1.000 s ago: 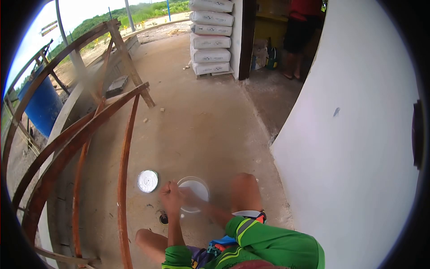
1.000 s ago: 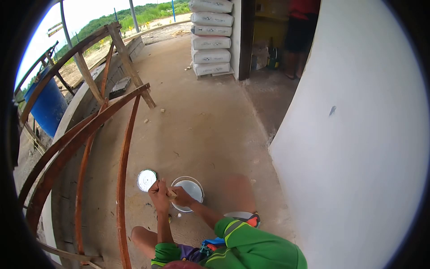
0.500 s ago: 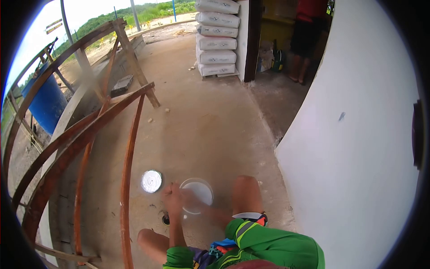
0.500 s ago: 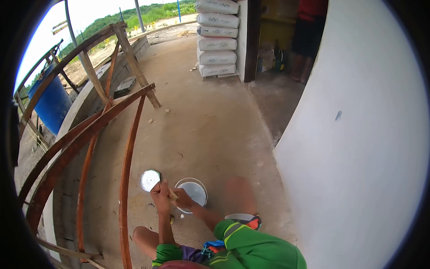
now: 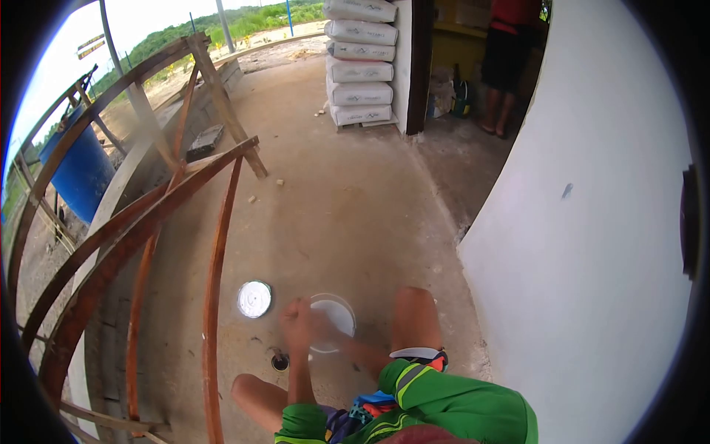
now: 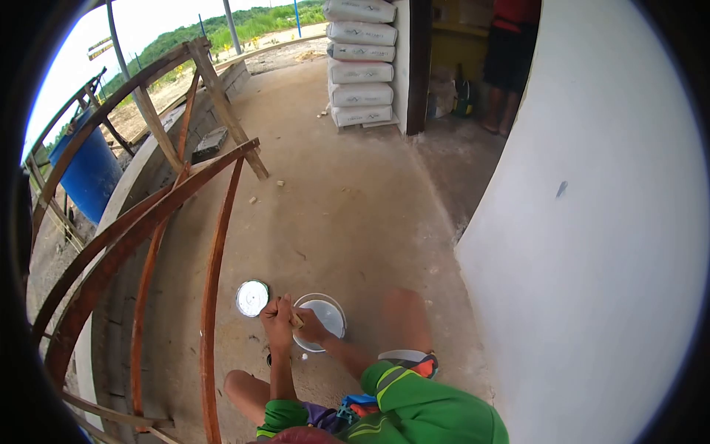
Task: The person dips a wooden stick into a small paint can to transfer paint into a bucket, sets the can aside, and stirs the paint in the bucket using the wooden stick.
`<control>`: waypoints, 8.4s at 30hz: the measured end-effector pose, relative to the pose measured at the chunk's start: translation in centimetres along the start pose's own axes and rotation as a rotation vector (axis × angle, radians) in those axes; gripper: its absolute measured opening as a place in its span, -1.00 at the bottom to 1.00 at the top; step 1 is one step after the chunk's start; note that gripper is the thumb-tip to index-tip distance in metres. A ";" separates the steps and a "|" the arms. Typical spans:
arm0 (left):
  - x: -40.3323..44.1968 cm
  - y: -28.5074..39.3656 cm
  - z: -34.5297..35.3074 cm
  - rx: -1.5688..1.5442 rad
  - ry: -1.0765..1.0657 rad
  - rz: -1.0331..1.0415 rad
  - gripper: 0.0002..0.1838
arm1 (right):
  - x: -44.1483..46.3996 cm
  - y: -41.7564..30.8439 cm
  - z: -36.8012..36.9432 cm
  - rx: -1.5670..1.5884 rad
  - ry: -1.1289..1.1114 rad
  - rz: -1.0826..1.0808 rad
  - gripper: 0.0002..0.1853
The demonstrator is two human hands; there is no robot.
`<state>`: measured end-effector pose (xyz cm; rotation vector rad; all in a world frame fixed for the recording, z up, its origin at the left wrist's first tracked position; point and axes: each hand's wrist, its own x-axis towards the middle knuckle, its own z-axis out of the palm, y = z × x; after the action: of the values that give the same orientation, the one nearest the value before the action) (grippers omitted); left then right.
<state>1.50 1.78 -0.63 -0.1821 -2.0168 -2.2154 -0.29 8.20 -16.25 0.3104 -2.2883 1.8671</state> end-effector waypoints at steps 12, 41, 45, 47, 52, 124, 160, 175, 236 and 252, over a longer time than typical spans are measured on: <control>0.2 2.3 1.6 -0.121 -0.042 -0.121 -0.52 | 0.1 -0.8 -3.0 0.217 -0.070 -0.056 -0.92; 16.5 28.9 -23.7 2.279 0.369 0.007 -0.16 | 1.7 -2.4 0.0 0.254 0.171 0.080 -0.86; 16.4 27.2 -24.6 2.321 0.566 0.340 -0.22 | -3.2 -2.4 -4.1 0.166 -0.111 0.030 -0.91; 16.5 26.8 -24.9 2.360 0.636 0.390 -0.22 | -0.3 -0.6 -5.2 0.274 0.020 0.084 -0.92; 16.6 26.4 -24.7 2.392 0.675 0.392 -0.23 | 3.8 -2.7 -0.8 0.261 0.133 0.157 -0.93; 20.3 27.0 -32.3 2.664 0.343 0.009 -0.44 | 1.9 -4.9 -1.8 0.277 -0.110 0.017 -0.90; 17.1 26.7 -23.8 2.351 0.731 0.187 -0.39 | 2.0 -5.2 -7.2 0.381 -0.079 0.083 -0.91; 17.1 26.4 -25.3 2.295 0.741 0.355 -0.25 | 2.8 -3.7 -2.4 0.117 -0.122 -0.015 -0.97; 16.4 26.3 -23.8 2.309 0.745 0.307 -0.17 | 3.8 -2.0 -2.7 0.230 0.027 0.168 -0.92; 15.2 26.4 -22.2 2.326 0.708 0.350 -0.19 | 0.7 -1.9 -1.9 0.324 -0.060 0.008 -0.91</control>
<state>-8.48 -23.06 25.85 0.3921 -2.2053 0.8858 -0.49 9.64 -13.88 0.4042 -2.0167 2.2611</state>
